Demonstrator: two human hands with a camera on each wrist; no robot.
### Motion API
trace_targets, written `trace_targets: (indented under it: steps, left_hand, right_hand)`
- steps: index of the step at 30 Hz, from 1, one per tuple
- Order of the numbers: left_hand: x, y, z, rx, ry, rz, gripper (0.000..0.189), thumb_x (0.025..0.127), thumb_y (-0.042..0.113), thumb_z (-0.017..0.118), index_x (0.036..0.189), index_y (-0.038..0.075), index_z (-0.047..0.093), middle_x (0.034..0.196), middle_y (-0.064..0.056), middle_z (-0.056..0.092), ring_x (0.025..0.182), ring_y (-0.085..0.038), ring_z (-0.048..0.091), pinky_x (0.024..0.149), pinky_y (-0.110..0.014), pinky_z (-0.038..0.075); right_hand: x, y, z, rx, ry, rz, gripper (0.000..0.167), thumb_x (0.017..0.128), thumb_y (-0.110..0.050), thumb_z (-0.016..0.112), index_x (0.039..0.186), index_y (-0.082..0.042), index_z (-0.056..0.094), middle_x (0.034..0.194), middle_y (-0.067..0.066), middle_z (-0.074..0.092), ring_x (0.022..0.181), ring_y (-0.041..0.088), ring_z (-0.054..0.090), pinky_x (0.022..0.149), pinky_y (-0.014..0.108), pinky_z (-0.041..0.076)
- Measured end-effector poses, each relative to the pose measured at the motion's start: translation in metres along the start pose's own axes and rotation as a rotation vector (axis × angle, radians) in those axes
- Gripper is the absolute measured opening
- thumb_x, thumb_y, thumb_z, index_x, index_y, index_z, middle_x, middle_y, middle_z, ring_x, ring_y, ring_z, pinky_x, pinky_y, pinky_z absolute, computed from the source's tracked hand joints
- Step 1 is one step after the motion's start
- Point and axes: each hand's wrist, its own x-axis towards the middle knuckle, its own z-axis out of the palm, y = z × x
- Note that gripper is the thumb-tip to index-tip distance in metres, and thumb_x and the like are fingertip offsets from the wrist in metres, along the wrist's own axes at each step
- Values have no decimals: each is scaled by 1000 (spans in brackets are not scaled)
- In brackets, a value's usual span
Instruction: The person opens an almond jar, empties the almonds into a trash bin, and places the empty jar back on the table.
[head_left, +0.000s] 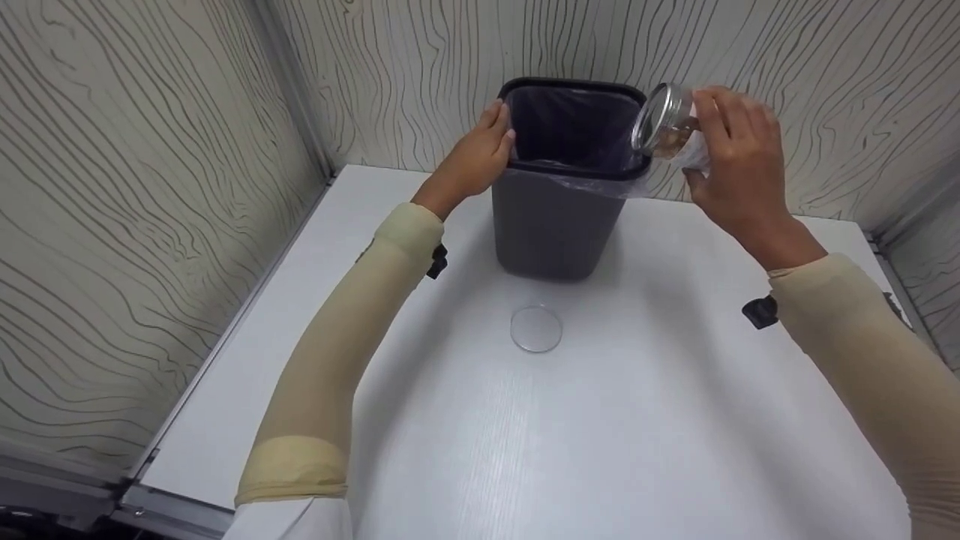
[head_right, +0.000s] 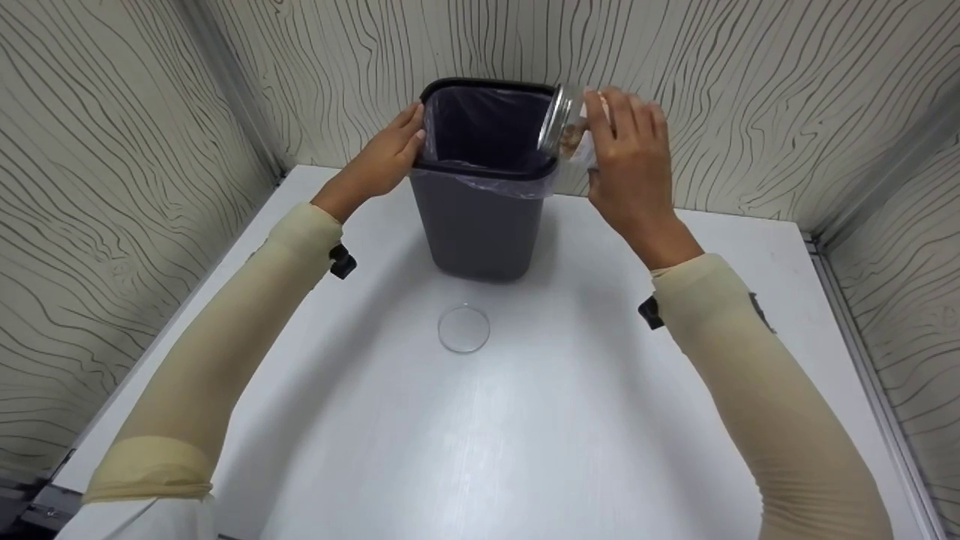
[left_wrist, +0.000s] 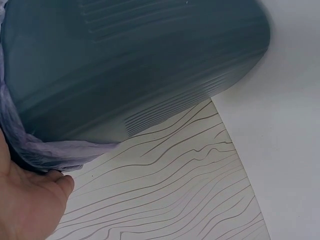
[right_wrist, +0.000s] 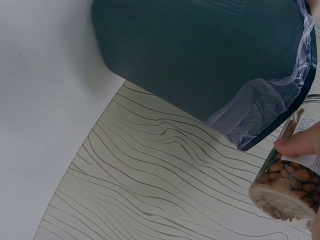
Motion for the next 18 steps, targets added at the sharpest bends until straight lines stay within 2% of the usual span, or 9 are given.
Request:
trace_targets:
  steps: [4,9,18]
  left_hand:
    - [1,0,-1,0,-17,-20,60,113,36,18,161,3,2,171,-10,-4,156,-17,-4,124,-28,7]
    - [0,0,-2,10,-13,-15,61,113,36,18,162,3,3,171,-10,-3,156,-17,-3,124,-28,7]
    - [-3,1,-3,2,3,-3,60,113,35,19,162,2,5,171,-12,-1,156,-18,0,124,-30,9]
  right_hand:
    - [2,-1,0,4,3,-16,88,70,12,82,148,-6,47,141,19,53,128,43,47,112,56,31]
    - [3,-2,-2,-27,-11,-33,86,72,13,80,149,-5,46,141,20,52,130,42,46,112,57,30]
    - [5,-3,-2,-4,-21,-15,87,70,18,75,148,-7,47,143,20,52,135,42,44,118,59,23]
